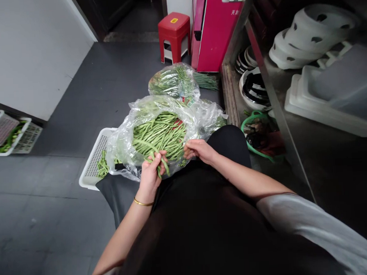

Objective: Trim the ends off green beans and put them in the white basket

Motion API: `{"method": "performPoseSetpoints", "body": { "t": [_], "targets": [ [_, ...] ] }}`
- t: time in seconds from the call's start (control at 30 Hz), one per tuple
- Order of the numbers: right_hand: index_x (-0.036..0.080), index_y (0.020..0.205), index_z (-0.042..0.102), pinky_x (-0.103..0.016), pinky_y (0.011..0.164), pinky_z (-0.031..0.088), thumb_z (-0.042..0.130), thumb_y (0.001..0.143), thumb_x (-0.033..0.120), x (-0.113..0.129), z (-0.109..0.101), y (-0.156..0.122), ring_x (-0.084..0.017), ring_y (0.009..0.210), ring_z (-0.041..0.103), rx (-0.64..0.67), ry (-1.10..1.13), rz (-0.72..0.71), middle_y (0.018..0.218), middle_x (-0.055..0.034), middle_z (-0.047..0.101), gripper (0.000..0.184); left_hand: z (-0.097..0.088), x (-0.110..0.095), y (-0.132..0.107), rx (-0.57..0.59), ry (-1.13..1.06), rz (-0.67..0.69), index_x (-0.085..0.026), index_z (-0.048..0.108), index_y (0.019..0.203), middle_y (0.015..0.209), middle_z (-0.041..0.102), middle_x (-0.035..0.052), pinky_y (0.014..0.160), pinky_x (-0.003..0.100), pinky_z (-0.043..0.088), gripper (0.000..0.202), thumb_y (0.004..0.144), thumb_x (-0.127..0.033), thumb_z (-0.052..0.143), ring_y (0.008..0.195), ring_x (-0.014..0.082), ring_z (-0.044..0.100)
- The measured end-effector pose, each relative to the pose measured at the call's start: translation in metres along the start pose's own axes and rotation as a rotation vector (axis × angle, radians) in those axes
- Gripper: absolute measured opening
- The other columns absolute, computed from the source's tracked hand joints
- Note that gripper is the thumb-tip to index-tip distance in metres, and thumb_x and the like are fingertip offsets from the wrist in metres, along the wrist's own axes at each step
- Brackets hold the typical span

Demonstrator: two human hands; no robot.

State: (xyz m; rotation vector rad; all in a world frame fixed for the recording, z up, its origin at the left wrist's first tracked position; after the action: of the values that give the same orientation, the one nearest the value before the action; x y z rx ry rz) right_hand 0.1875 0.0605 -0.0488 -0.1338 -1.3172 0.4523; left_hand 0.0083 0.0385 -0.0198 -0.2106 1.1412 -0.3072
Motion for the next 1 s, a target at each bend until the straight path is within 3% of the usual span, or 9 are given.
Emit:
{"method": "performPoseSetpoints", "body": {
  "t": [0.17,0.27,0.4,0.5,0.63,0.73,0.83,0.9,1.0],
  "targets": [
    [0.014,0.090,0.061,-0.023,0.055,0.043,0.051,0.082,0.049,0.035,0.013,0.003,-0.011,0.059,0.054,0.190,-0.449,-0.134,0.064,0.0010,0.058,0.037,0.005,0.017,-0.004,0.178,0.163,-0.253,-0.010,0.067,0.072,0.052,0.054,0.0002,0.031,0.018,0.021,0.021,0.068,-0.030,0.069,0.032,0.0038,0.035],
    [0.014,0.086,0.058,-0.026,0.060,0.043,0.038,0.091,0.043,0.057,0.039,-0.011,-0.013,0.063,0.054,0.155,-0.705,-0.421,0.066,-0.0024,0.057,0.036,0.001,0.019,0.001,0.075,0.259,-0.212,-0.011,0.065,0.061,0.045,0.051,-0.0009,0.032,0.017,0.023,0.018,0.068,-0.027,0.067,0.033,0.0047,0.037],
    [0.016,0.086,0.058,-0.029,0.073,0.044,0.047,0.087,0.038,0.052,0.079,-0.048,-0.017,0.082,0.057,0.351,-0.868,-0.678,0.083,-0.0083,0.062,0.024,-0.013,0.024,0.011,-0.118,0.220,-0.162,-0.013,0.060,0.055,0.041,0.049,-0.0025,0.034,0.018,0.029,0.018,0.066,-0.026,0.066,0.035,0.0076,0.043],
    [0.016,0.091,0.055,-0.026,0.068,0.046,0.047,0.089,0.034,0.036,0.080,-0.048,-0.014,0.072,0.060,0.389,-0.745,-0.549,0.074,-0.0039,0.062,0.019,-0.017,0.027,0.013,-0.141,0.149,-0.186,-0.013,0.058,0.060,0.046,0.052,-0.0022,0.037,0.019,0.036,0.021,0.067,-0.030,0.067,0.039,0.0086,0.048],
    [0.016,0.090,0.049,-0.019,0.050,0.042,0.052,0.086,0.030,0.013,0.059,-0.020,-0.009,0.048,0.055,0.328,-0.622,-0.193,0.059,0.0051,0.057,0.014,-0.002,0.023,0.006,0.062,0.130,-0.234,-0.015,0.053,0.071,0.055,0.057,-0.0017,0.040,0.019,0.040,0.026,0.070,-0.036,0.068,0.042,0.0097,0.052],
    [0.014,0.079,0.055,-0.022,0.059,0.043,0.052,0.086,0.025,0.019,0.052,-0.014,-0.010,0.059,0.056,0.346,-0.861,-0.330,0.066,0.0001,0.060,0.013,0.005,0.019,-0.002,0.195,0.272,-0.253,-0.016,0.051,0.071,0.051,0.056,-0.0015,0.033,0.017,0.032,0.027,0.074,-0.039,0.065,0.034,0.0083,0.046],
    [0.014,0.082,0.062,-0.024,0.071,0.042,0.047,0.088,0.018,0.024,0.057,-0.027,-0.012,0.074,0.057,0.574,-1.087,-0.502,0.079,-0.0045,0.063,0.016,0.006,0.019,-0.009,0.299,0.392,-0.252,-0.014,0.055,0.074,0.054,0.057,-0.0001,0.037,0.017,0.033,0.025,0.074,-0.036,0.066,0.038,0.0075,0.046],
    [0.014,0.090,0.063,-0.025,0.072,0.042,0.047,0.088,0.018,0.023,0.056,-0.035,-0.013,0.077,0.057,0.663,-1.166,-0.492,0.083,-0.0055,0.064,0.016,0.007,0.021,-0.014,0.366,0.437,-0.240,-0.014,0.057,0.079,0.059,0.057,-0.0004,0.041,0.018,0.037,0.023,0.071,-0.032,0.068,0.043,0.0077,0.048],
    [0.011,0.088,0.063,-0.028,0.071,0.043,0.049,0.087,0.018,0.021,0.052,-0.037,-0.016,0.077,0.057,0.580,-1.223,-0.426,0.083,-0.0086,0.063,0.015,0.008,0.023,-0.021,0.376,0.523,-0.164,-0.016,0.056,0.081,0.061,0.054,-0.0025,0.046,0.020,0.040,0.020,0.071,-0.028,0.067,0.046,0.0087,0.049]
  ]
}}
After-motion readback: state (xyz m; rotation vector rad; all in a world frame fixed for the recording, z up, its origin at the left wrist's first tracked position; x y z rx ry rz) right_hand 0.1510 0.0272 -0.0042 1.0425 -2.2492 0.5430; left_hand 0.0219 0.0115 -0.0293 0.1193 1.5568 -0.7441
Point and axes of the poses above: each hand's wrist, its own y-axis towards the middle knuckle, its own z-axis out of the palm, x = y × z, the point moved 5 cm from there along y, towards the middle knuckle
